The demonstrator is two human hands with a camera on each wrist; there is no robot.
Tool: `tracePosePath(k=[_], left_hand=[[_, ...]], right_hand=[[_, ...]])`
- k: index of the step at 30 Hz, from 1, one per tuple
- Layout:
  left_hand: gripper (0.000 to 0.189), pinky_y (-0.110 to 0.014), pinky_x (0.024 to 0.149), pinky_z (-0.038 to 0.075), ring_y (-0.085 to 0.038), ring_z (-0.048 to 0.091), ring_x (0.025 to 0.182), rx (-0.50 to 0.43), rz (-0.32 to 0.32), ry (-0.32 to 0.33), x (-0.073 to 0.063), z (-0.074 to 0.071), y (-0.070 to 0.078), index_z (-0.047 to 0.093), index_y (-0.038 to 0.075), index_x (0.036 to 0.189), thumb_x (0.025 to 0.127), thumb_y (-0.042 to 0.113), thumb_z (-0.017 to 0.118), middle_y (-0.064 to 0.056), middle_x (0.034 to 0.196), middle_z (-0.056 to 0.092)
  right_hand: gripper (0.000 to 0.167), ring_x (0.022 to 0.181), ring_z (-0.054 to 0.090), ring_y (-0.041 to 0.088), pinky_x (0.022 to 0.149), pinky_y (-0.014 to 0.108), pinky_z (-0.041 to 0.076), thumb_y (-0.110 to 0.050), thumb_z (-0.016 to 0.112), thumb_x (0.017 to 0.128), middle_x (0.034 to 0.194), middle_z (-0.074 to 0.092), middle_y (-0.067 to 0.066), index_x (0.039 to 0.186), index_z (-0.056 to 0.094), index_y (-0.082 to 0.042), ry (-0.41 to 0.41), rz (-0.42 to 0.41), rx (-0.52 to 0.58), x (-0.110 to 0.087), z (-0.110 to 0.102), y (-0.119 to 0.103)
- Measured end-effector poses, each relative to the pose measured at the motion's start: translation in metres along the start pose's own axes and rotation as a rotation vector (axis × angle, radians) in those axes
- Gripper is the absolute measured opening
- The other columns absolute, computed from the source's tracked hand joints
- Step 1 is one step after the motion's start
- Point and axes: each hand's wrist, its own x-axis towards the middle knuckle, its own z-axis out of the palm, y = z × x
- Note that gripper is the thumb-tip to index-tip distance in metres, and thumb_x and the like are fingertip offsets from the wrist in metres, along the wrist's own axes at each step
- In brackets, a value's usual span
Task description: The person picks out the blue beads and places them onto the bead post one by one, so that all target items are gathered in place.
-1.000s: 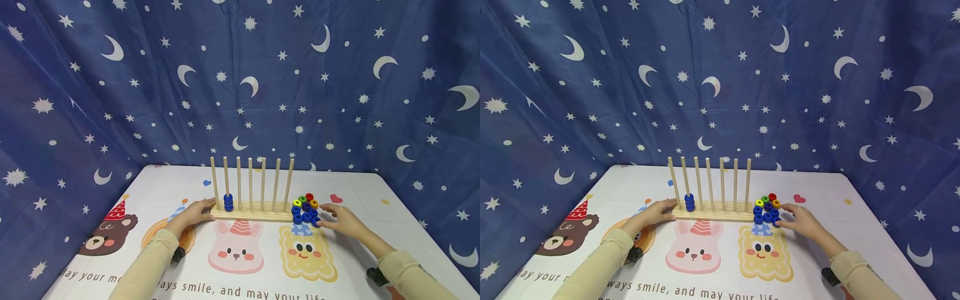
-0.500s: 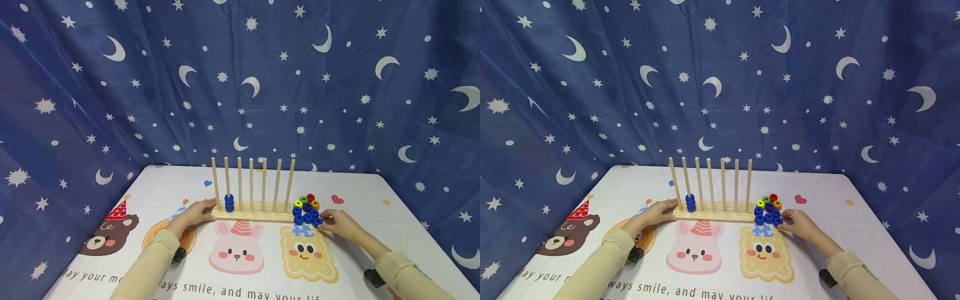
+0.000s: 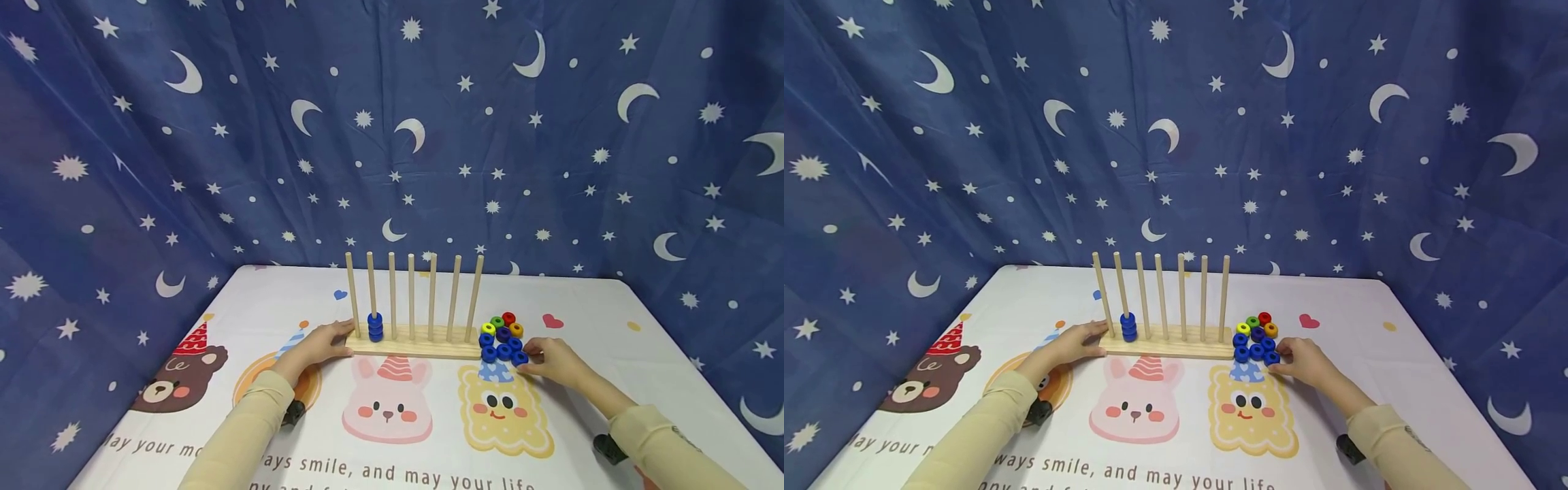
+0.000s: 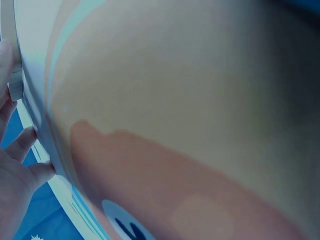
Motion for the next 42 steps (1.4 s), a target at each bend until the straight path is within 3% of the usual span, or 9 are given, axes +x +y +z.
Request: tracePosePath(k=[10, 30, 42], left_hand=[[0.063, -0.057, 0.112, 0.026, -0.047, 0.032, 0.135, -0.013, -0.007, 0.002, 0.0, 0.002, -0.002, 0.044, -0.003, 0.137, 0.085, 0.024, 0.068, -0.021, 0.146, 0.039], [0.064, -0.057, 0.112, 0.026, -0.047, 0.032, 0.135, -0.012, -0.01, 0.012, -0.001, -0.002, -0.005, 0.044, -0.003, 0.138, 0.085, 0.024, 0.069, -0.021, 0.146, 0.039], [0.065, -0.061, 0.111, 0.023, -0.048, 0.031, 0.134, -0.031, -0.004, 0.002, -0.001, 0.001, -0.002, 0.042, -0.003, 0.139, 0.085, 0.024, 0.068, -0.022, 0.147, 0.038]], right_hand=[[0.035, 0.074, 0.061, 0.018, 0.072, 0.037, 0.058, -0.026, 0.081, 0.072, 0.081, 0.068, 0.008, 0.087, 0.066, 0.002, 0.035, 0.004, -0.046, 0.002, 0.003, -0.003], [0.026, 0.07, 0.057, 0.015, 0.068, 0.035, 0.056, -0.019, 0.08, 0.074, 0.077, 0.065, 0.005, 0.082, 0.063, -0.001, 0.056, 0.005, -0.047, 0.005, 0.004, -0.008], [0.023, 0.078, 0.06, 0.018, 0.079, 0.043, 0.057, -0.018, 0.077, 0.076, 0.083, 0.066, 0.005, 0.084, 0.061, -0.004, -0.023, 0.017, -0.029, 0.0, -0.004, -0.001]])
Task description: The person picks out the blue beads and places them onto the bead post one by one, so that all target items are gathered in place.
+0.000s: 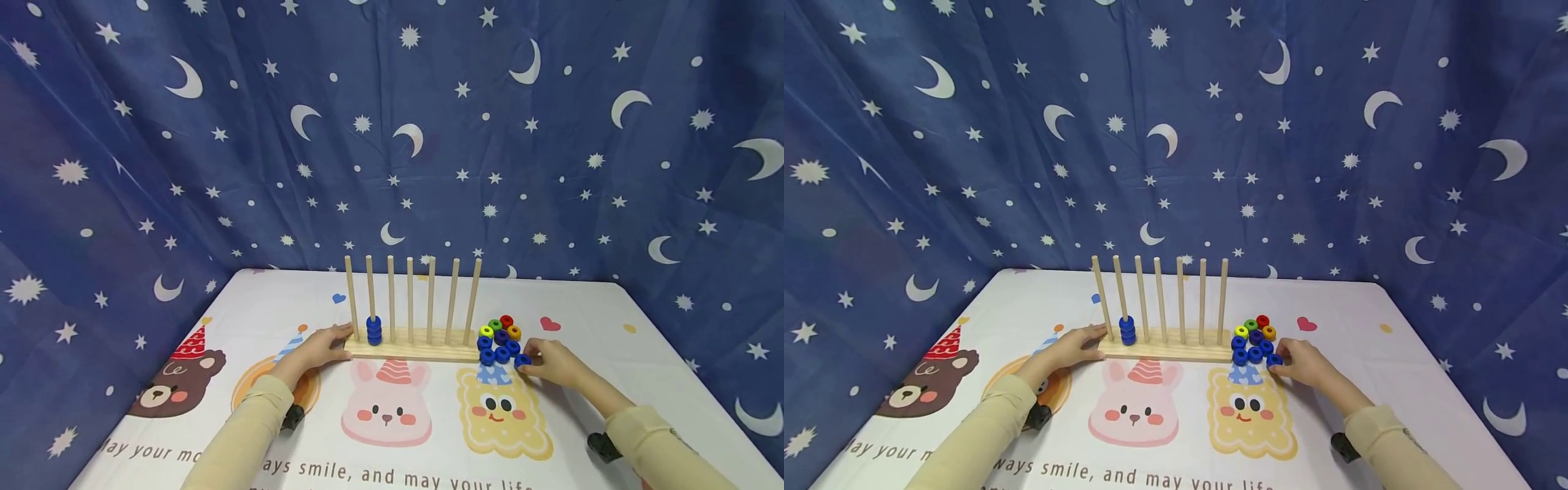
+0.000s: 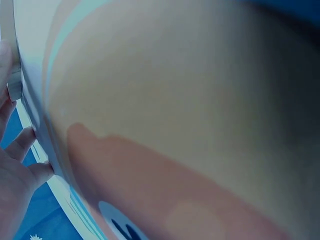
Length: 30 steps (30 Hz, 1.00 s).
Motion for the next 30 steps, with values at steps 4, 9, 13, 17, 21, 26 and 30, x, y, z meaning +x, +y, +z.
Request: tracePosePath(k=[4, 9, 13, 17, 21, 26, 30], left_hand=[[0.065, -0.059, 0.112, 0.025, -0.048, 0.031, 0.135, -0.004, 0.003, 0.003, 0.0, 0.0, 0.001, 0.043, -0.003, 0.138, 0.085, 0.024, 0.068, -0.021, 0.147, 0.038], [0.065, -0.059, 0.111, 0.026, -0.048, 0.033, 0.133, 0.012, 0.014, 0.009, -0.001, -0.001, 0.001, 0.043, -0.005, 0.137, 0.085, 0.023, 0.069, -0.023, 0.145, 0.039], [0.065, -0.062, 0.111, 0.024, -0.049, 0.033, 0.133, 0.013, 0.015, 0.007, -0.001, 0.0, 0.0, 0.043, -0.005, 0.137, 0.085, 0.023, 0.069, -0.023, 0.145, 0.039], [0.065, -0.061, 0.112, 0.023, -0.048, 0.031, 0.134, -0.007, 0.007, 0.0, -0.001, 0.001, -0.001, 0.043, -0.004, 0.138, 0.085, 0.024, 0.068, -0.022, 0.146, 0.038], [0.065, -0.058, 0.112, 0.025, -0.047, 0.032, 0.135, -0.006, -0.001, 0.004, -0.001, 0.002, -0.001, 0.044, -0.002, 0.138, 0.084, 0.024, 0.069, -0.021, 0.146, 0.039], [0.066, -0.061, 0.112, 0.023, -0.048, 0.031, 0.135, 0.0, 0.0, 0.002, 0.0, 0.002, -0.002, 0.043, -0.003, 0.138, 0.085, 0.025, 0.069, -0.021, 0.146, 0.038], [0.066, -0.062, 0.111, 0.023, -0.048, 0.031, 0.134, 0.001, 0.001, 0.003, 0.0, 0.002, -0.003, 0.043, -0.003, 0.138, 0.084, 0.025, 0.069, -0.021, 0.146, 0.038]], right_hand=[[0.024, 0.08, 0.062, 0.019, 0.079, 0.043, 0.057, -0.019, 0.076, 0.077, 0.085, 0.066, 0.004, 0.086, 0.06, -0.004, -0.011, -0.007, 0.014, -0.003, -0.001, 0.003], [0.026, 0.085, 0.066, 0.027, 0.078, 0.044, 0.057, -0.019, 0.076, 0.078, 0.088, 0.068, 0.007, 0.089, 0.059, -0.003, 0.004, -0.043, 0.023, -0.005, -0.003, 0.004], [0.025, 0.088, 0.067, 0.03, 0.079, 0.045, 0.057, -0.017, 0.076, 0.078, 0.089, 0.068, 0.009, 0.088, 0.059, -0.003, 0.011, -0.07, 0.023, -0.008, -0.005, 0.003], [0.026, 0.087, 0.067, 0.03, 0.079, 0.045, 0.057, -0.017, 0.077, 0.077, 0.088, 0.068, 0.008, 0.088, 0.058, -0.003, 0.015, -0.072, 0.003, -0.011, -0.007, -0.001], [0.028, 0.087, 0.067, 0.031, 0.079, 0.045, 0.057, -0.017, 0.077, 0.076, 0.089, 0.068, 0.009, 0.09, 0.058, -0.001, 0.022, -0.079, 0.018, -0.014, -0.009, -0.006], [0.029, 0.084, 0.068, 0.026, 0.077, 0.042, 0.058, -0.016, 0.077, 0.076, 0.089, 0.068, 0.009, 0.092, 0.058, -0.001, 0.047, -0.1, 0.044, -0.016, -0.007, -0.011], [0.028, 0.082, 0.069, 0.024, 0.075, 0.038, 0.058, -0.013, 0.077, 0.075, 0.089, 0.069, 0.01, 0.091, 0.058, -0.001, 0.071, -0.133, 0.064, -0.014, -0.006, -0.013]])
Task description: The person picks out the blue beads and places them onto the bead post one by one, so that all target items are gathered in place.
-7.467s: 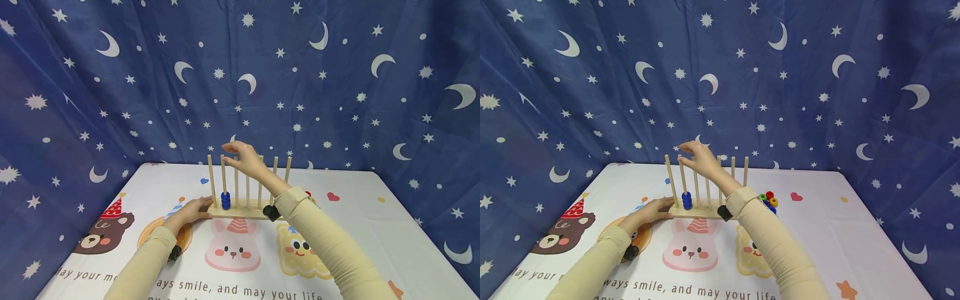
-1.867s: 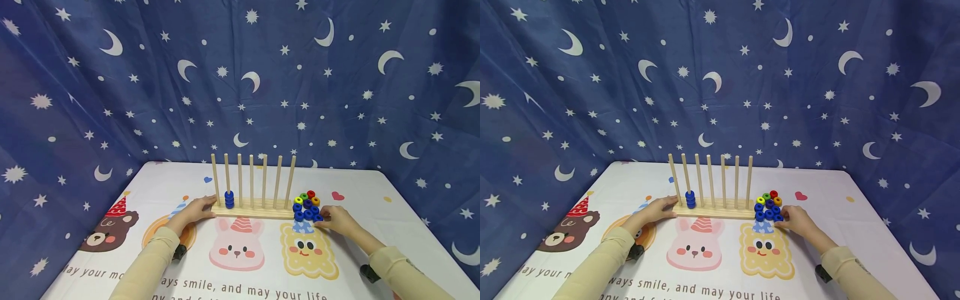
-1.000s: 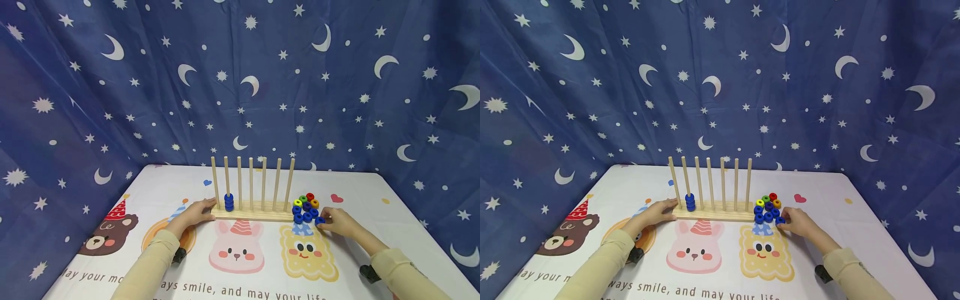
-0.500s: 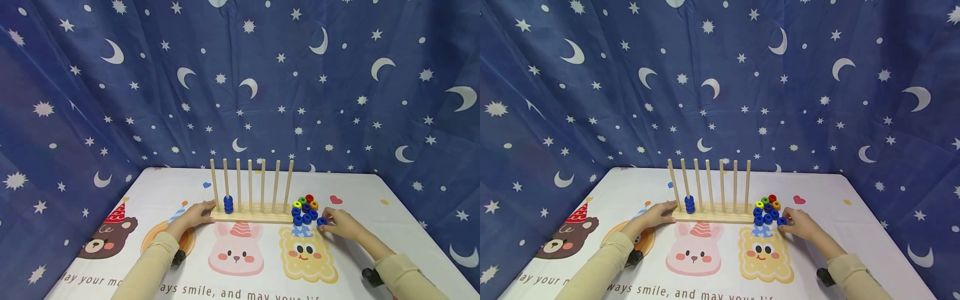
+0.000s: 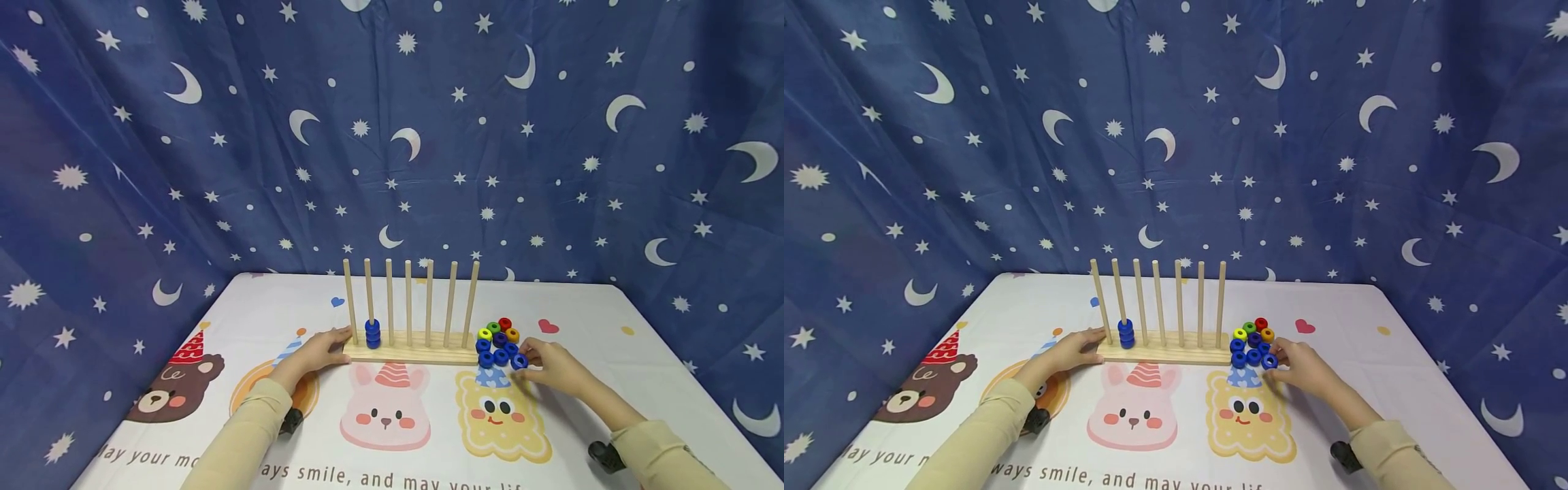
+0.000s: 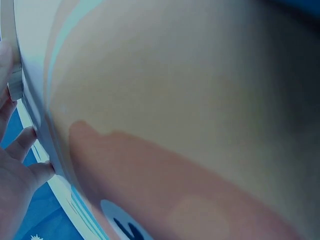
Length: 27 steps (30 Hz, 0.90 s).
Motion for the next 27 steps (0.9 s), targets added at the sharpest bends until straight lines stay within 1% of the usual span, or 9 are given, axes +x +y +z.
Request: tracePosePath(k=[6, 11, 19, 27], left_hand=[[0.065, -0.061, 0.111, 0.025, -0.048, 0.033, 0.134, 0.012, 0.012, 0.008, 0.0, 0.0, 0.0, 0.043, -0.004, 0.138, 0.084, 0.024, 0.069, -0.022, 0.145, 0.039], [0.065, -0.06, 0.111, 0.025, -0.047, 0.033, 0.134, 0.006, 0.007, 0.006, -0.001, -0.001, 0.002, 0.043, -0.003, 0.138, 0.084, 0.024, 0.069, -0.022, 0.146, 0.039], [0.065, -0.06, 0.111, 0.025, -0.048, 0.032, 0.134, 0.011, 0.001, 0.0, -0.001, 0.0, 0.003, 0.043, -0.002, 0.139, 0.085, 0.024, 0.068, -0.021, 0.147, 0.038], [0.065, -0.062, 0.111, 0.023, -0.049, 0.031, 0.134, 0.002, -0.007, 0.002, -0.002, -0.001, 0.003, 0.043, -0.003, 0.138, 0.085, 0.023, 0.068, -0.021, 0.146, 0.038]], right_hand=[[0.026, 0.083, 0.069, 0.027, 0.075, 0.04, 0.058, -0.007, 0.075, 0.075, 0.093, 0.069, 0.016, 0.095, 0.06, 0.002, 0.044, -0.052, 0.019, 0.003, 0.0, -0.007], [0.027, 0.083, 0.068, 0.026, 0.077, 0.04, 0.058, -0.004, 0.073, 0.077, 0.093, 0.07, 0.015, 0.099, 0.061, 0.005, 0.055, -0.089, 0.056, 0.006, 0.001, -0.017], [0.031, 0.084, 0.067, 0.024, 0.079, 0.039, 0.057, -0.004, 0.073, 0.078, 0.095, 0.07, 0.013, 0.104, 0.062, 0.006, 0.029, -0.104, 0.09, 0.009, 0.007, -0.031], [0.032, 0.081, 0.068, 0.02, 0.076, 0.04, 0.058, -0.005, 0.073, 0.079, 0.094, 0.071, 0.014, 0.106, 0.063, 0.006, 0.073, -0.176, 0.153, 0.012, 0.012, -0.038]])
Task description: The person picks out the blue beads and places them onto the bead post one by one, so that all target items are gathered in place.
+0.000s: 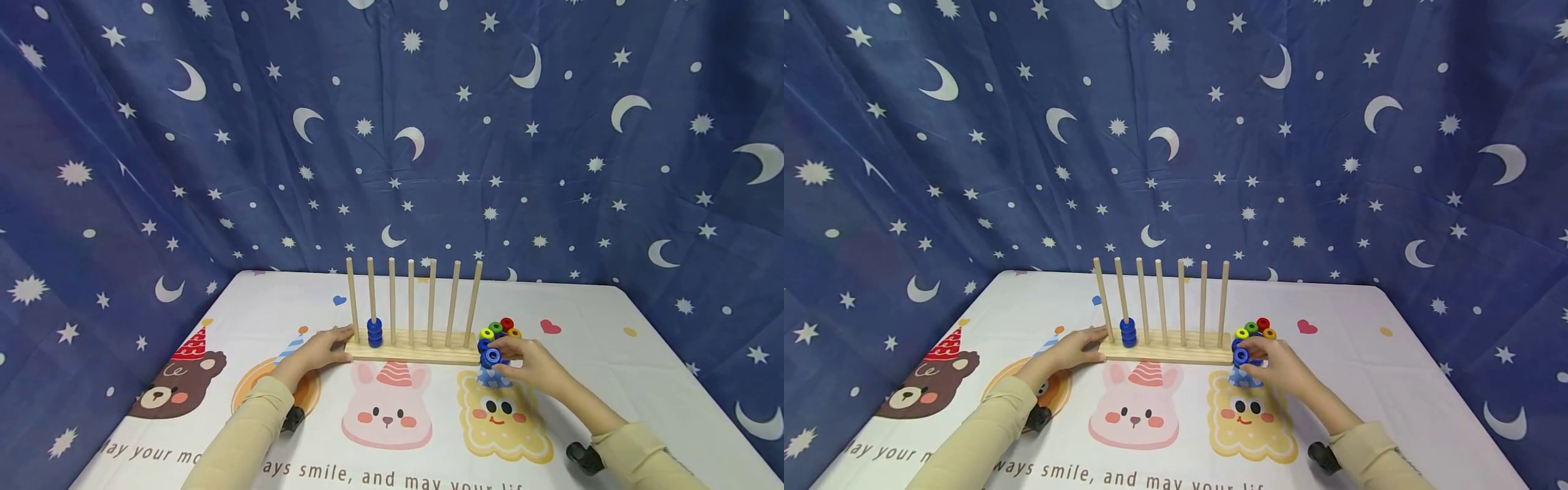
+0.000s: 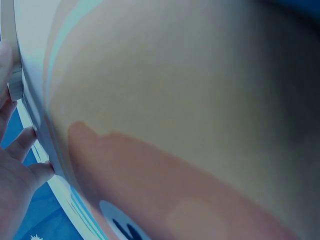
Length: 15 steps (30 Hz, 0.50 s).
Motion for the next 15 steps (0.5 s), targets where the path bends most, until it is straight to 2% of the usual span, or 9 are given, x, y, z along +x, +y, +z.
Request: tracePosePath(k=[15], left_hand=[[0.065, -0.062, 0.111, 0.022, -0.048, 0.03, 0.135, 0.002, -0.012, -0.007, 0.001, 0.0, 0.001, 0.042, -0.003, 0.139, 0.085, 0.023, 0.068, -0.021, 0.147, 0.038]], right_hand=[[0.03, 0.083, 0.069, 0.023, 0.076, 0.041, 0.058, -0.01, 0.072, 0.081, 0.096, 0.071, 0.015, 0.107, 0.066, 0.006, 0.105, 0.008, 0.075, 0.014, 0.013, -0.015]])
